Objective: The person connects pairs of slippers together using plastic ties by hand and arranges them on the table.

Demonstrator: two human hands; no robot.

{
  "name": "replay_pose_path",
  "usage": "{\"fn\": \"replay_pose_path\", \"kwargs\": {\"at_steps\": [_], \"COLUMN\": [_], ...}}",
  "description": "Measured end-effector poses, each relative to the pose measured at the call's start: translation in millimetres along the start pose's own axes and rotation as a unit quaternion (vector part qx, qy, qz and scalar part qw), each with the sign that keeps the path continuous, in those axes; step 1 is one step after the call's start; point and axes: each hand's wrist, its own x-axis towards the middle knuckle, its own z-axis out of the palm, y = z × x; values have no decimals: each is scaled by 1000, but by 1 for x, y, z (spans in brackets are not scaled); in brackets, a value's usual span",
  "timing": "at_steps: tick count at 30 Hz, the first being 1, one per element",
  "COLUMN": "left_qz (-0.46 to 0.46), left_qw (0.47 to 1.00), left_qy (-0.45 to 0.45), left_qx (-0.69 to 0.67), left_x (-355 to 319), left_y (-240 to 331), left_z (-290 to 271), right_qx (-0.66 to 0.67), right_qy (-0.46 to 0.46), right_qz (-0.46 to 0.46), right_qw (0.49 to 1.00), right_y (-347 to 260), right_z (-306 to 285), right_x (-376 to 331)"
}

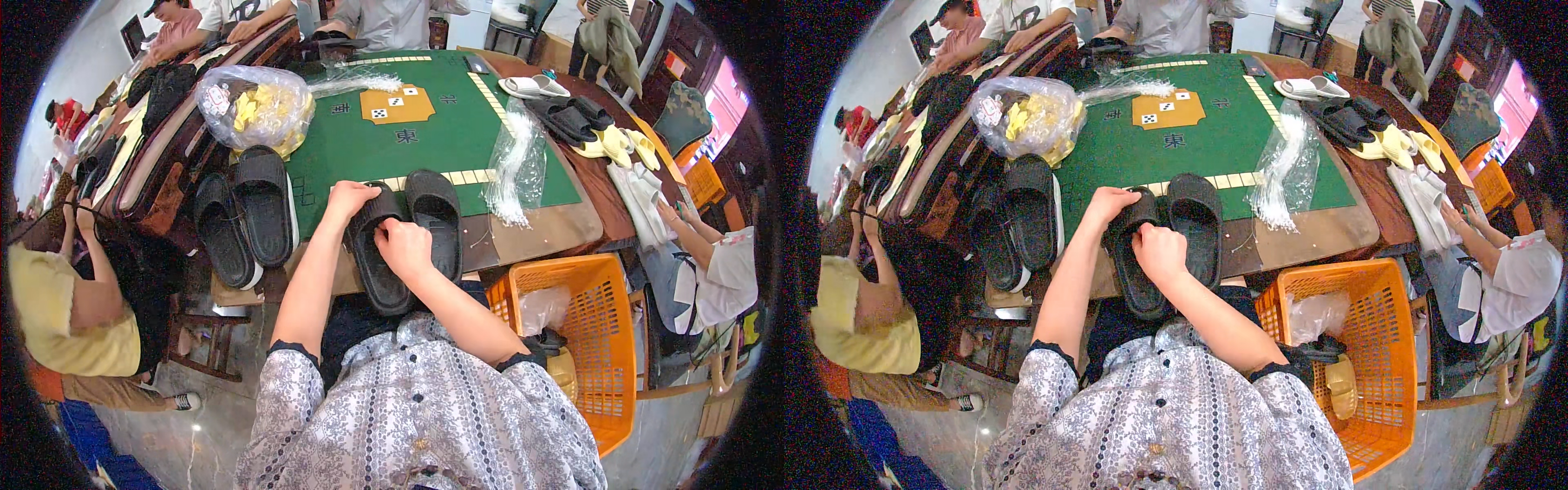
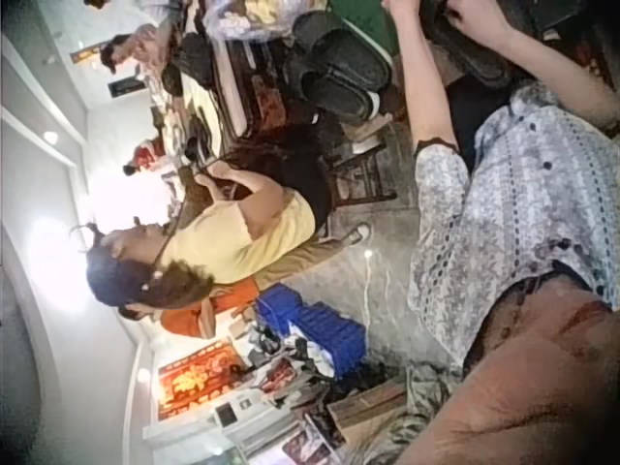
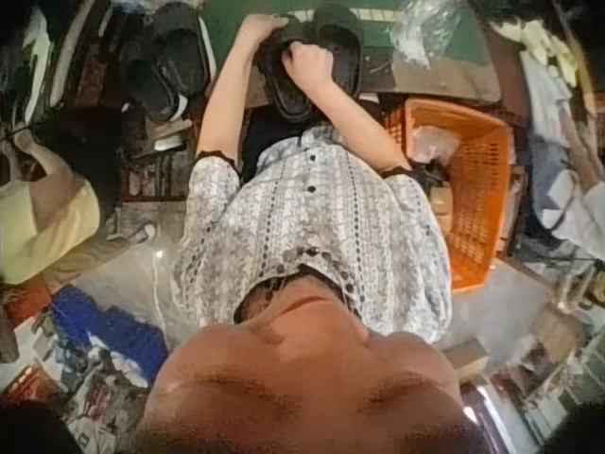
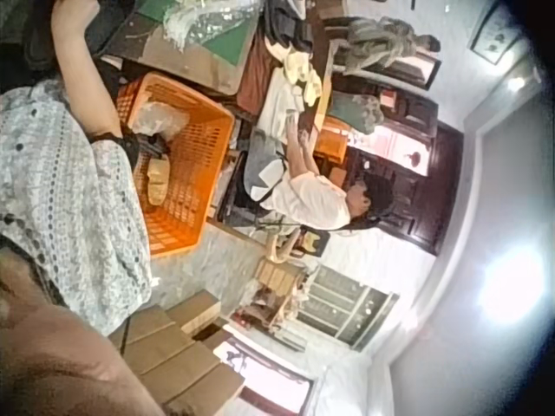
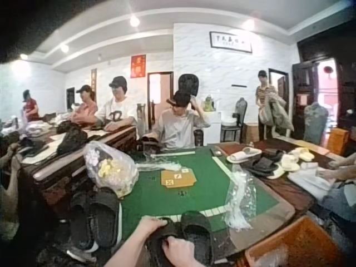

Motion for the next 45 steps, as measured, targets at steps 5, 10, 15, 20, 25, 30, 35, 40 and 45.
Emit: {"fn": "replay_pose_path", "kwargs": {"at_steps": [5, 10, 15, 20, 25, 30, 35, 40, 45], "left_qz": [95, 133, 105, 106, 102, 134, 197, 234, 232], "left_qw": [974, 953, 959, 959, 959, 956, 972, 969, 962], "left_qy": [186, 250, 250, 250, 232, 202, 96, -48, -139], "left_qx": [84, 106, 80, 81, 126, 164, 86, 71, 26], "left_x": [-35, -42, -40, -40, -38, -34, -15, -2, -5], "left_y": [26, 28, 29, 24, 27, 33, 61, 72, 68], "left_z": [24, 22, 25, 19, 23, 17, 28, 53, 51], "right_qx": [63, 204, 214, 308, 575, 659, 407, 361, 445], "right_qy": [-115, -178, -150, -29, 121, 45, -188, -206, -97], "right_qz": [41, 38, 167, 245, 172, 222, 255, 276, 403], "right_qw": [991, 962, 951, 919, 791, 717, 857, 867, 794], "right_y": [13, 50, 91, 111, 105, 83, 75, 95, 83], "right_z": [-33, -110, -181, -205, -175, -151, -110, -49, -25], "right_x": [-7, -38, -72, -87, -68, -25, -3, 12, 25]}}
